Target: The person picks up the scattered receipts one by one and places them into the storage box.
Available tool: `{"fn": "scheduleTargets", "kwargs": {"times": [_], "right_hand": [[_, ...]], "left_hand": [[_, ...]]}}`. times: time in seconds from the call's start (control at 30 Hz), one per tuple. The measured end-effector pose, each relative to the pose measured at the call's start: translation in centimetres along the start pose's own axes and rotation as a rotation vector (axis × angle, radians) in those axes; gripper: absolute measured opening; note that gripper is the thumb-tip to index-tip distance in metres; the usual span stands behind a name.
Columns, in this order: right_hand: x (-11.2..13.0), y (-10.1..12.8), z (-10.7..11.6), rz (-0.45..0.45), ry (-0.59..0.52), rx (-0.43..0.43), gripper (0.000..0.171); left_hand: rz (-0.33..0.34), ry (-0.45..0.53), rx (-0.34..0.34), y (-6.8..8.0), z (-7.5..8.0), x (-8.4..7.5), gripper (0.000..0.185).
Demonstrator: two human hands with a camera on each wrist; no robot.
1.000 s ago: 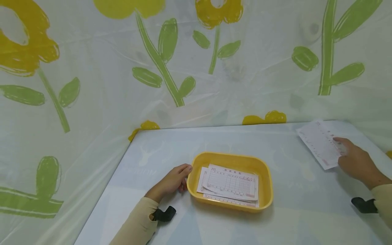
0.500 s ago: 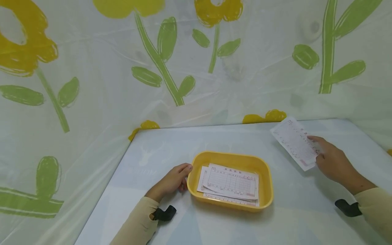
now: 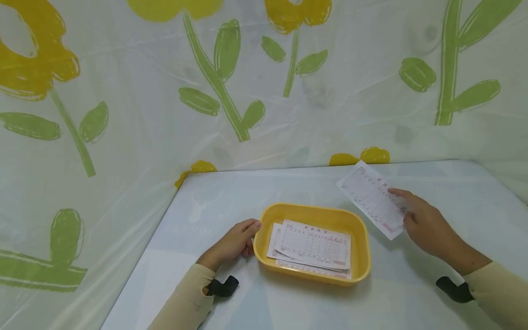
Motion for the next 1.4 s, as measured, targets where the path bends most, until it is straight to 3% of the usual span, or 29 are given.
{"fn": "scheduleTargets", "kwargs": {"times": [0.2,0.53,0.77,1.0,1.17,1.4], "right_hand": [[1.6,0.5,-0.6,0.031,-0.035,0.042,0.064],[3.6,0.7,-0.6,0.088,-0.039,0.033,0.065],[4.3,0.9,0.7,0.187,0.023,-0.062,0.067],[4.3,0.9,2.0,0.213,0.075,-0.148,0.065],[4.8,0.9,2.2,0.2,0.066,-0.155,0.066],[6.6,0.9,0.8,0.239,0.04,-0.126,0.065]], "left_hand": [[0.011,-0.002,0.013,-0.1,-0.2,0.1,0.051],[0.014,0.009,0.011,0.0,0.0,0.1,0.051],[0.007,0.004,0.005,0.1,0.1,0.0,0.051],[0.005,0.006,0.006,0.2,0.0,-0.1,0.05],[-0.003,-0.002,0.003,0.1,0.1,-0.1,0.048],[-0.008,-0.003,-0.002,0.1,0.0,-0.2,0.05]]}}
Point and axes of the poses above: each hand's wrist, its own y-axis away from the middle knuckle, its own z-axis out of the back of the hand, x = y × z, the point moved 5 cm from there along -y, towards the middle knuckle, and after that the axes turned 6 degrees about z, right-handed, at the moved point
